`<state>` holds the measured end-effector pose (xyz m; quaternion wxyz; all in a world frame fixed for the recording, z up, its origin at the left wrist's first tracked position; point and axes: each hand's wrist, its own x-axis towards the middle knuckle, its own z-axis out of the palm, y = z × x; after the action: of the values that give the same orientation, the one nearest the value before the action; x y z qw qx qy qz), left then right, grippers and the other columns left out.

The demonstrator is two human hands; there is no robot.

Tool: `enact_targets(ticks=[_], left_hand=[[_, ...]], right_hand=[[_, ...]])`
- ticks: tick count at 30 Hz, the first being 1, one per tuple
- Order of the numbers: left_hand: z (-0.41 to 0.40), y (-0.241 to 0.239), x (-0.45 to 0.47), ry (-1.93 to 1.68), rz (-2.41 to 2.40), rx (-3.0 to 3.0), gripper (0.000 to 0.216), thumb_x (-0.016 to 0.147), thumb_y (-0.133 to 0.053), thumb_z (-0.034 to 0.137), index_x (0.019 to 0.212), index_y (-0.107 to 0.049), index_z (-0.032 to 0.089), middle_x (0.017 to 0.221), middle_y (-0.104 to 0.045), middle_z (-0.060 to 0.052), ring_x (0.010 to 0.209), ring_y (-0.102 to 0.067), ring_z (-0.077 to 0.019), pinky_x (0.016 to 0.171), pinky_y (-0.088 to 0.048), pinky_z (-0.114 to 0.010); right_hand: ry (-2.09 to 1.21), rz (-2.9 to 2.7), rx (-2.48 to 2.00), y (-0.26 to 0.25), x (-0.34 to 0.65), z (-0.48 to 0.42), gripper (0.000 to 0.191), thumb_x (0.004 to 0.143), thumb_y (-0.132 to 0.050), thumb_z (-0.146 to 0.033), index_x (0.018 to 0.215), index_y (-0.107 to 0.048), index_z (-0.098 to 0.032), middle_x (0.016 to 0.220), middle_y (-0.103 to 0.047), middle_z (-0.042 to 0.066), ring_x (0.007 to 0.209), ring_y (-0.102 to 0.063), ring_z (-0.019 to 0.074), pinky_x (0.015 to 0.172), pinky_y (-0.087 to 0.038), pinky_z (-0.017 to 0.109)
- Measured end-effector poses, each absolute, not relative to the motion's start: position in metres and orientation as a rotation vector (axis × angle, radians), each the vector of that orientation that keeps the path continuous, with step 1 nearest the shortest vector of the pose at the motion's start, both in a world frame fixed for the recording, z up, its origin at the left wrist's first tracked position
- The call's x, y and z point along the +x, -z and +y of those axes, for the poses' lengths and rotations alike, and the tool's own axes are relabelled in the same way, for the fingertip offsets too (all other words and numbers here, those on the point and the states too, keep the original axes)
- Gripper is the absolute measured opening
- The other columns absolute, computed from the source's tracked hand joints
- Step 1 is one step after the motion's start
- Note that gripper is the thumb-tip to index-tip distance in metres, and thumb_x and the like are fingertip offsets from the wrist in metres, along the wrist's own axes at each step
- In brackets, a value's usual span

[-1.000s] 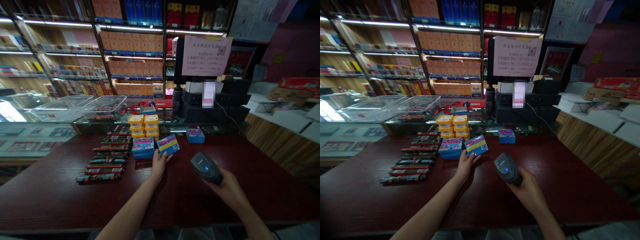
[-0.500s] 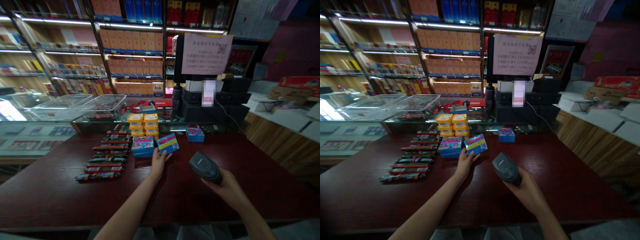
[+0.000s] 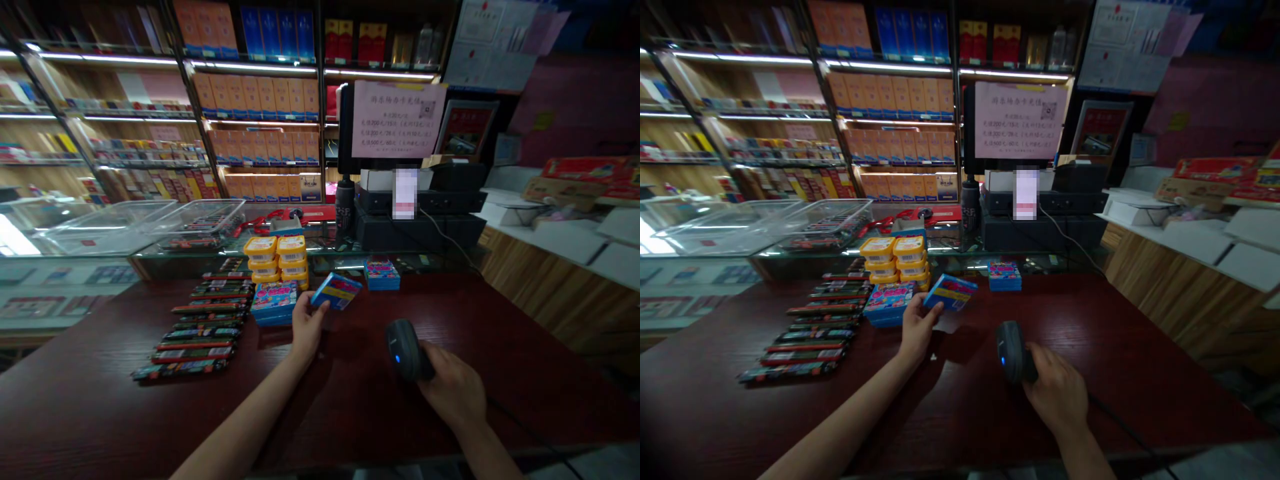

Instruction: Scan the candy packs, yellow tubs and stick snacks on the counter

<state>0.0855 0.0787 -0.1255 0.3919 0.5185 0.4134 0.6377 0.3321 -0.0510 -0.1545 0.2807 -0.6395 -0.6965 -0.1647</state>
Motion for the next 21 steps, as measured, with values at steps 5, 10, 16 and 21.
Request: enact_targets(ticks=[5,10,16,21], left_hand=[[0.103,0.1,0.102,-1.65,1.242,1.92,0.01,0.078,-0.059,0.026,0.085,-0.058,0.019,0.077,-0.059,-0.001,0.074,-0.055,-0.0162,0.071,-0.044,-0.029],[0.125,0.081,0.133,-1.333,1.295,2.762,0.02,0.083,-0.047,0.016,0.094,-0.063,0.021,0.087,-0.06,-0.006,0.088,-0.051,-0.0211,0.078,-0.039,-0.034],[0.151,0.083,0.185,-1.012,1.25,3.069,0.019,0.088,-0.046,0.024,0.088,-0.065,0.023,0.086,-0.058,-0.009,0.088,-0.048,-0.0229,0.076,-0.036,-0.037],[0.169,0.099,0.208,-0.953,1.22,2.987,0.017,0.087,-0.049,0.022,0.089,-0.066,0.022,0.094,-0.06,-0.01,0.095,-0.05,-0.0242,0.081,-0.037,-0.038]], right_hand=[[0.409,-1.865,-1.723,0.157,0.332,-0.049,0.027,0.079,-0.05,-0.018,0.105,-0.058,-0.02,0.095,-0.071,0.007,0.081,-0.066,0.0203,0.071,-0.047,0.031],[0.364,-1.861,-1.666,0.163,0.333,-0.047,0.029,0.077,-0.051,-0.017,0.106,-0.056,-0.02,0.095,-0.071,0.006,0.083,-0.066,0.0197,0.074,-0.047,0.03],[0.343,-1.859,-1.657,0.164,0.335,-0.046,0.031,0.077,-0.051,-0.017,0.107,-0.056,-0.019,0.095,-0.07,0.005,0.085,-0.065,0.0199,0.076,-0.047,0.031],[0.277,-1.86,-1.684,0.161,0.334,-0.046,0.033,0.076,-0.05,-0.016,0.108,-0.057,-0.019,0.097,-0.07,0.005,0.087,-0.065,0.0201,0.077,-0.047,0.03]])
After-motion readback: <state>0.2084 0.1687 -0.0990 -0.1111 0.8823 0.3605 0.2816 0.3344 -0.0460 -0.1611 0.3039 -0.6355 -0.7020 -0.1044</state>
